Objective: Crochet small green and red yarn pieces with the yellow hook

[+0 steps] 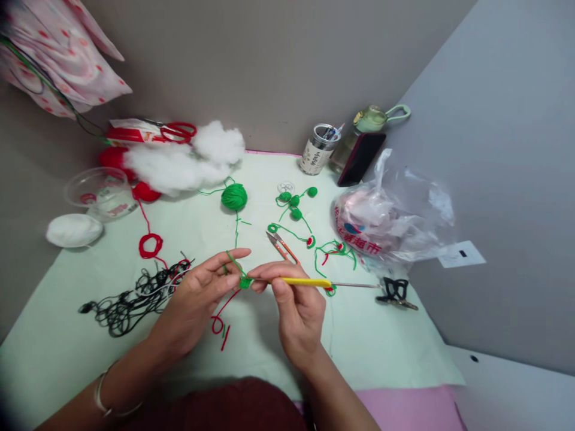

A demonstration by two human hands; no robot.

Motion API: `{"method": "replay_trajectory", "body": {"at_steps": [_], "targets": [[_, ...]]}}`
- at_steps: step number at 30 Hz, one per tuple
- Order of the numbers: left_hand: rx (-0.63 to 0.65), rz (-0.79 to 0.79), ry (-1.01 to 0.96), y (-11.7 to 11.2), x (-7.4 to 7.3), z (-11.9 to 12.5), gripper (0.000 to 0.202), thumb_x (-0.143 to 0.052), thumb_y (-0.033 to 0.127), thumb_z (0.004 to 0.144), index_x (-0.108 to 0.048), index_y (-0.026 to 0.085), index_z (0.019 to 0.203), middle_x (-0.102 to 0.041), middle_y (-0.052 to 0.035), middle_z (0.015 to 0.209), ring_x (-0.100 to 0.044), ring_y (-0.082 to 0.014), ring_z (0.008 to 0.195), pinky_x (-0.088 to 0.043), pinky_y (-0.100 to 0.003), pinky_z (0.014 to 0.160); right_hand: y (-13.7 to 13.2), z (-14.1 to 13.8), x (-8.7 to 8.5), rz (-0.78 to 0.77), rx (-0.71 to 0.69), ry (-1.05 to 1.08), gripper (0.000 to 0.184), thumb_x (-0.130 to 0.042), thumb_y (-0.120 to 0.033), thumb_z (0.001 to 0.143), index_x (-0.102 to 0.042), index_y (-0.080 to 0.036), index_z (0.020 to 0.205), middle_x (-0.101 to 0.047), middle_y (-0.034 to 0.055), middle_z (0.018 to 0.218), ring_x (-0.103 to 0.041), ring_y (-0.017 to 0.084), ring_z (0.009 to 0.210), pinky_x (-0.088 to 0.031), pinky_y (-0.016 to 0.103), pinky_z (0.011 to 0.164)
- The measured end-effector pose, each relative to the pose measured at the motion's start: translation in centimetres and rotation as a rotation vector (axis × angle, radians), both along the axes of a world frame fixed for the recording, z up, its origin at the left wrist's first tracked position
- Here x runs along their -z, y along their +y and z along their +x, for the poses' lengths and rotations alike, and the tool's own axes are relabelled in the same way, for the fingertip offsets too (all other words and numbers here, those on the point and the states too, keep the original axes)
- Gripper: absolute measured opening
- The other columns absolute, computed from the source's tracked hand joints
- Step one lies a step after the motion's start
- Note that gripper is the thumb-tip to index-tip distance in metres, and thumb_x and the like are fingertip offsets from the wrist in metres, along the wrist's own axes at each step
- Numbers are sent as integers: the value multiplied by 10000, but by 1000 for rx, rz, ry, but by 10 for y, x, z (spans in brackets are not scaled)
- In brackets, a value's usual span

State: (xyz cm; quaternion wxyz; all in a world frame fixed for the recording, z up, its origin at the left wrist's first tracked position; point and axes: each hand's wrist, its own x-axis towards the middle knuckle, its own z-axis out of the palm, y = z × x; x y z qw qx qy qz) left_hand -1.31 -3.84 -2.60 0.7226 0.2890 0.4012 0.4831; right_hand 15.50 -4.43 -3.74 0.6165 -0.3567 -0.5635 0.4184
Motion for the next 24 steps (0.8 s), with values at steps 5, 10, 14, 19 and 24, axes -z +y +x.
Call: {"method": "replay_trajectory", "body": {"at_steps": [5, 10, 14, 19, 24], "targets": [[-6, -5, 13, 0, 0, 1, 326, -817, 293, 854, -806, 273, 1180, -629, 20, 845, -560, -131, 819, -423, -299, 852, 2, -1, -1, -6, -1, 15, 206, -543, -213, 1075, -747, -234, 1085, -786, 56, 1015, -731, 166, 840, -621, 328, 736], [-10, 11, 26, 0, 0, 1, 298, -810, 278, 863, -811, 278, 1161, -634, 26, 841, -575, -125, 820, -435, -291, 865, 1, 0, -1, -2, -1, 1, 212, -538, -200, 1076, -746, -233, 1087, -783, 51, 1016, -729, 161, 843, -614, 323, 746], [-16, 34, 29, 0, 2, 1, 276, -805, 275, 885, -812, 297, 1160, -645, 33, 851, -601, -116, 845, -445, -268, 880, -1, 0, -1, 18, 11, -37, 219, -530, -179, 1074, -742, -234, 1090, -782, 47, 1015, -728, 160, 830, -610, 329, 748], [-40, 46, 44, 0, 5, 3, 252, -821, 284, 878, -821, 281, 1130, -661, 26, 857, -618, -118, 835, -469, -259, 865, -1, 1, -4, 105, 41, -172, 227, -520, -151, 1065, -727, -236, 1103, -784, 45, 997, -731, 167, 842, -614, 330, 752], [-99, 7, 29, -1, 7, 6, 341, -876, 283, 807, -809, 255, 1141, -674, 20, 847, -620, -124, 817, -487, -253, 817, -6, 2, -5, 367, 92, -495, 225, -567, -125, 1028, -723, -220, 1159, -801, 99, 1061, -772, 211, 947, -641, 349, 778]]}}
